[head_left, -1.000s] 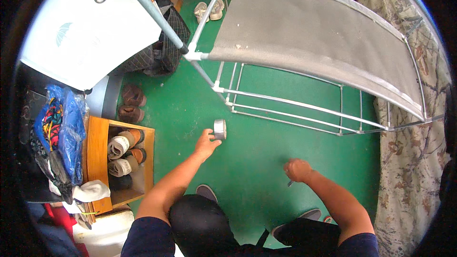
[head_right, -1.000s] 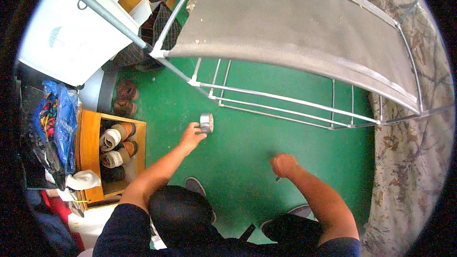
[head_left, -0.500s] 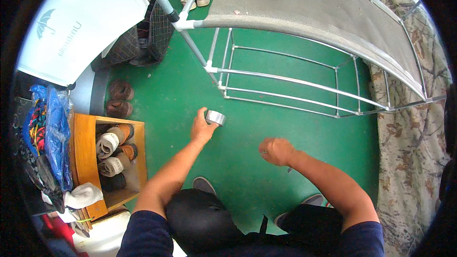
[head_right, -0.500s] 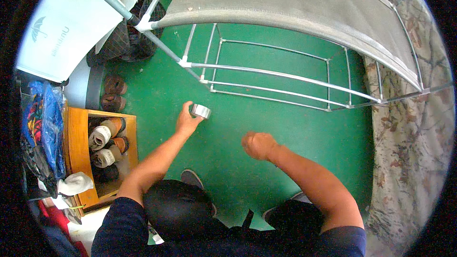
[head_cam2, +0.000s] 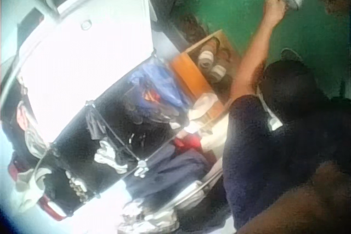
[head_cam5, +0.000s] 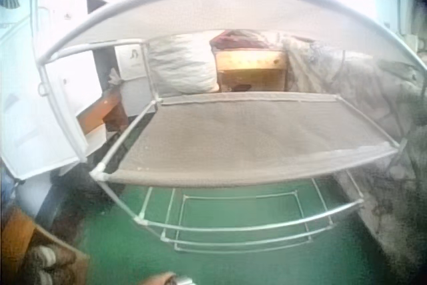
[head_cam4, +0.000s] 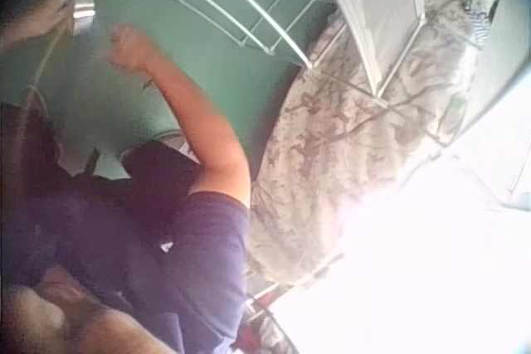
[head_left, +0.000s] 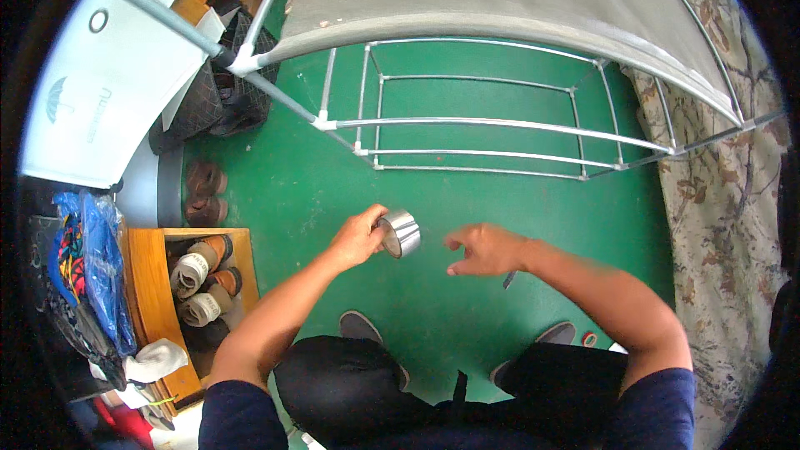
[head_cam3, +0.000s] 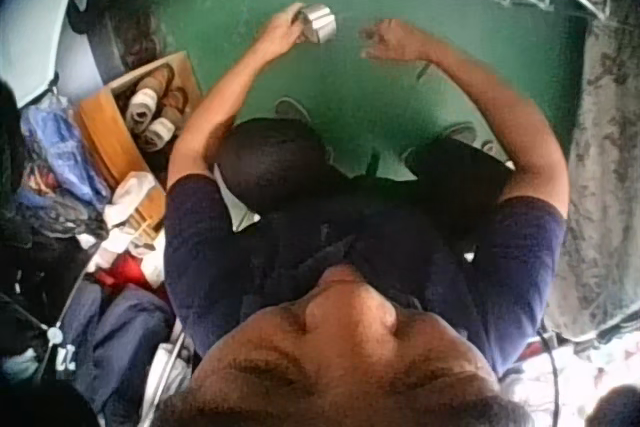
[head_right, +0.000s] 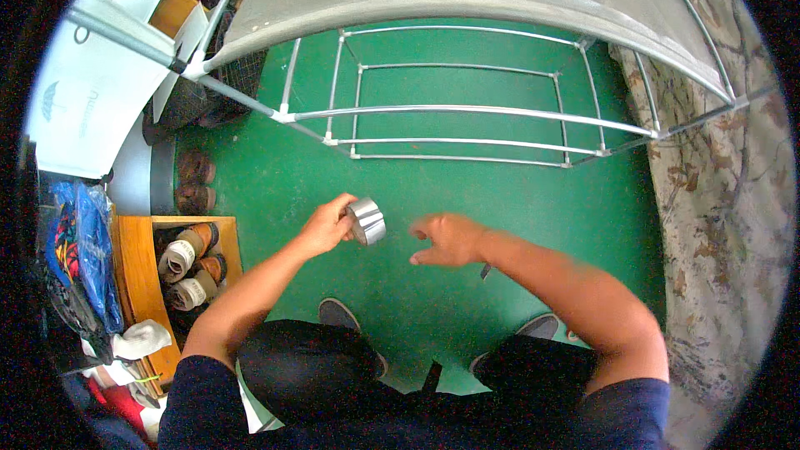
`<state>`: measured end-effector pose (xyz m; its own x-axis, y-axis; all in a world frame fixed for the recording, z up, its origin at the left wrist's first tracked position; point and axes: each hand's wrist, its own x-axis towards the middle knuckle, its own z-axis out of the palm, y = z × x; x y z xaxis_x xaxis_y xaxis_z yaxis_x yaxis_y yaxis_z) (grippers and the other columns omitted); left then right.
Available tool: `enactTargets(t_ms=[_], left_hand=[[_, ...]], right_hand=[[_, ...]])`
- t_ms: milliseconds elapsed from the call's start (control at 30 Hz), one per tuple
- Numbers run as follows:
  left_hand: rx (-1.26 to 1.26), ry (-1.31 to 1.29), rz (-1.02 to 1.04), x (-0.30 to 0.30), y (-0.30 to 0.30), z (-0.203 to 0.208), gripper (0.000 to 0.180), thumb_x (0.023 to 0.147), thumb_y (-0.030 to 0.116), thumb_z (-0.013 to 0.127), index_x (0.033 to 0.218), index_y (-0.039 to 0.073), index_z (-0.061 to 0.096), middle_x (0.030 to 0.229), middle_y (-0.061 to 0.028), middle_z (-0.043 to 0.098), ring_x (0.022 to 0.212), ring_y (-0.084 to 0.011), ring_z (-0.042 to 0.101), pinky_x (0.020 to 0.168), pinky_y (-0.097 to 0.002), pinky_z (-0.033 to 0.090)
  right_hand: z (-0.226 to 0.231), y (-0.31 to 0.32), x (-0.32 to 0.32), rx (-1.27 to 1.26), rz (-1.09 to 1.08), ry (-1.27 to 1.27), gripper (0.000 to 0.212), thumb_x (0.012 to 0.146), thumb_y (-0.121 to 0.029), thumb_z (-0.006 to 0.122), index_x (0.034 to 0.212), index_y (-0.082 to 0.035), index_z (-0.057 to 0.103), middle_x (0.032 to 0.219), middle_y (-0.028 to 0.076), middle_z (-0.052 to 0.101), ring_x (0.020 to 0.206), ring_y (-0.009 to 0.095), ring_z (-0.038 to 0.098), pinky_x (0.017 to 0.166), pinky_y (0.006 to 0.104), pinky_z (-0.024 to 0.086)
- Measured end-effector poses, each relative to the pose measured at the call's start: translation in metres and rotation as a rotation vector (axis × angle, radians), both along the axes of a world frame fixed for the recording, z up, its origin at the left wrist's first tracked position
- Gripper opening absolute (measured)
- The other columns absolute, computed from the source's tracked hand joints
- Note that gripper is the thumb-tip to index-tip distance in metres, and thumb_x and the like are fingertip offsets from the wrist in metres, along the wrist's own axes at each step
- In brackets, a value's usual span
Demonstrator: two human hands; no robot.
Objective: The person repairs a metal drying rack by applying duct tape to its frame. They first adjust the rack's position, then unroll and wrap silver duct tape around a metal bar, and finally cut the tape with a knife.
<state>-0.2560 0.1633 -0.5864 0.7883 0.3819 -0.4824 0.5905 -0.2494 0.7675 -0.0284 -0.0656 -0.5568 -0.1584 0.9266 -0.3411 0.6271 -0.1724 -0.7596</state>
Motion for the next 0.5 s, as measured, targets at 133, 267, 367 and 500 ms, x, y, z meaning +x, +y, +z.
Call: enactTargets(t_ms=[133, 267, 367, 500], left_hand=[[-0.095, -0.156, 0.032, 0.024, -0.025, 0.088, 0.031, 0.102, 0.005, 0.053, 0.132, 0.000, 0.056, 0.092, -0.0127, 0.073, 0.074, -0.0176, 0.073, 0.065, -0.0331, 0.059], [-0.292, -0.191, 0.054, 0.039, -0.034, 0.121, 0.041, 0.098, -0.002, 0.050, 0.139, -0.001, 0.049, 0.092, -0.0153, 0.073, 0.074, -0.0200, 0.074, 0.064, -0.0320, 0.060], [-0.457, -0.107, 0.090, 0.060, -0.048, 0.148, 0.041, 0.101, -0.003, 0.054, 0.140, 0.007, 0.050, 0.107, -0.0101, 0.070, 0.079, -0.0179, 0.073, 0.058, -0.0272, 0.059], [-0.563, -0.087, 0.138, 0.073, -0.058, 0.161, 0.043, 0.103, 0.002, 0.055, 0.145, 0.007, 0.045, 0.106, -0.0128, 0.071, 0.070, -0.0181, 0.072, 0.054, -0.0259, 0.058]], right_hand=[[0.070, -0.004, 0.015, 0.034, -0.206, 0.345, 0.059, 0.090, -0.047, 0.081, 0.126, -0.002, 0.066, 0.122, 0.017, 0.069, 0.093, 0.026, 0.071, 0.082, 0.0409, 0.059], [0.096, -0.014, 0.006, 0.137, -0.361, 0.608, 0.040, 0.093, -0.031, 0.082, 0.120, -0.004, 0.069, 0.109, 0.007, 0.064, 0.088, 0.017, 0.066, 0.076, 0.0350, 0.056], [0.093, -0.024, 0.002, 0.220, -0.435, 0.765, 0.024, 0.096, -0.020, 0.079, 0.114, -0.005, 0.072, 0.101, 0.003, 0.059, 0.084, 0.012, 0.061, 0.074, 0.0308, 0.052], [0.097, -0.028, 0.005, 0.242, -0.495, 0.888, 0.016, 0.100, -0.015, 0.073, 0.111, -0.004, 0.071, 0.101, 0.002, 0.061, 0.084, 0.009, 0.058, 0.075, 0.0281, 0.049]])
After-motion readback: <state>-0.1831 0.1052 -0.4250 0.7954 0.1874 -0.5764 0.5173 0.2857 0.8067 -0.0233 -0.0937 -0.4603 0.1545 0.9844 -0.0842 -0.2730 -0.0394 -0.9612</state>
